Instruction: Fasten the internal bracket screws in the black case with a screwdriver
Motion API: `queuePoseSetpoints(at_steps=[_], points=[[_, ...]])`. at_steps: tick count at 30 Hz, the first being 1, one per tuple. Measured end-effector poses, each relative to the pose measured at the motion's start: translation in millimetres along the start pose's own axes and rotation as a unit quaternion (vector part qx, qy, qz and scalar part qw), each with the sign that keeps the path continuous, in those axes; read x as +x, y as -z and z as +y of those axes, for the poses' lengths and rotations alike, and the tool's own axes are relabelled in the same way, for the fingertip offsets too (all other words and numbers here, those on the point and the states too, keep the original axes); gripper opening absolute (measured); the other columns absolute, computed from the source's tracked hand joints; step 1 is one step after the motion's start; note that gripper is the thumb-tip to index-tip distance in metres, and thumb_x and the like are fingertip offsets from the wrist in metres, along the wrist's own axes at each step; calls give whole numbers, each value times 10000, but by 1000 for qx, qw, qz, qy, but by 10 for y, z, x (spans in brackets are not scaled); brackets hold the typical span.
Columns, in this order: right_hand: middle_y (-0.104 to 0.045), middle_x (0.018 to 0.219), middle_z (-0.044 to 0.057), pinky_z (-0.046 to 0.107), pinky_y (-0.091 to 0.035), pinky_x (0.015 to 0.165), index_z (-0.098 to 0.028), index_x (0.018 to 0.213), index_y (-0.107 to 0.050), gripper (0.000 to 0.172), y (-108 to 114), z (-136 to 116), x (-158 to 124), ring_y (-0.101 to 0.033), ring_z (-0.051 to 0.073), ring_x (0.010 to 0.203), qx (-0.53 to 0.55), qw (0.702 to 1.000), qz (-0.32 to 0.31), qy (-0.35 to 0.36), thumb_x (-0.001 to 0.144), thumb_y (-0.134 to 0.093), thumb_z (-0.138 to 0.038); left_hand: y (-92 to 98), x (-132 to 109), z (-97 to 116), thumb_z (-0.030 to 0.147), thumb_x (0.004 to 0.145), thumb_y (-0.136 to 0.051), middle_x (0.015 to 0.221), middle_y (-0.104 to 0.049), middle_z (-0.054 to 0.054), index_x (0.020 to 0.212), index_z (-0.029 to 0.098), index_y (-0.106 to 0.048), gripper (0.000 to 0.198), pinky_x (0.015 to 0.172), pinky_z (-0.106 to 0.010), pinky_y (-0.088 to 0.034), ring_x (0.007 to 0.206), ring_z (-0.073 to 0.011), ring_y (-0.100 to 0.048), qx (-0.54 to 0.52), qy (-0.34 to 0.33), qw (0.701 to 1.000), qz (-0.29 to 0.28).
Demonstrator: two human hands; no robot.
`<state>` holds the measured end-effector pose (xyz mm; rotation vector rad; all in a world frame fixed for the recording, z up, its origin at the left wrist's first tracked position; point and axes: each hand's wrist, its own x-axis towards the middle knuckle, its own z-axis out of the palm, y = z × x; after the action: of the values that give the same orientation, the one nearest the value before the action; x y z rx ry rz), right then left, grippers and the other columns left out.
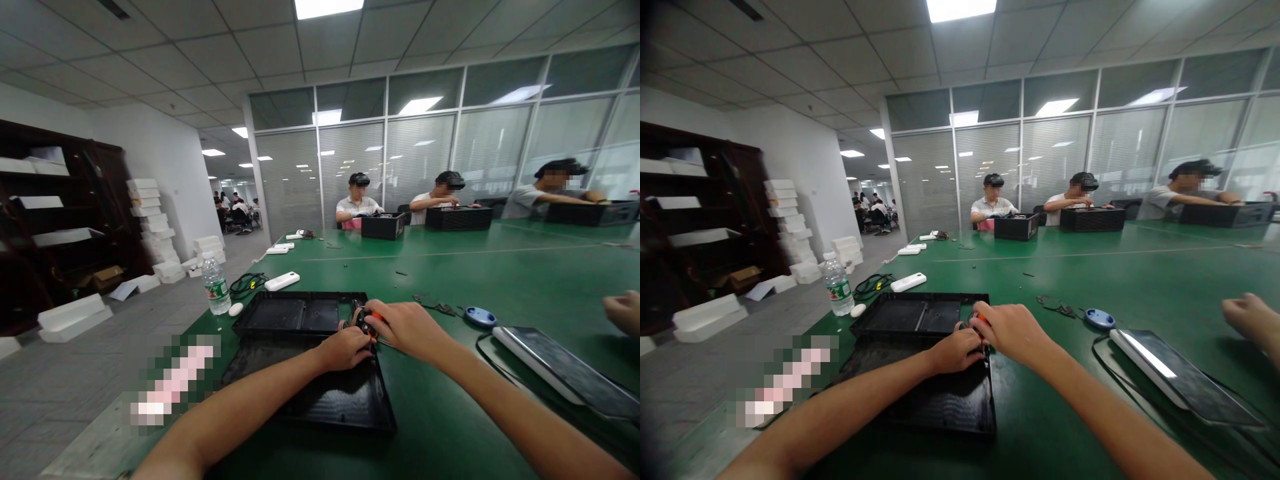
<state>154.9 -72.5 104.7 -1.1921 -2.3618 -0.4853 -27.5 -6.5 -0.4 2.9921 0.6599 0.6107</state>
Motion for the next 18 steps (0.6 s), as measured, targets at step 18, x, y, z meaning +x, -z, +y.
queuePoseSetpoints(at_steps=[18], points=[[-658,720,67,273,-345,568,-196,930,-606,327,189,93,7,-613,216,647,-15,991,-127,-28,840,-413,-444,55,-14,43,245,852,-517,922,-594,-45,1028,168,-509,193,844,-276,-374,923,-169,-536,-27,23,999,-19]])
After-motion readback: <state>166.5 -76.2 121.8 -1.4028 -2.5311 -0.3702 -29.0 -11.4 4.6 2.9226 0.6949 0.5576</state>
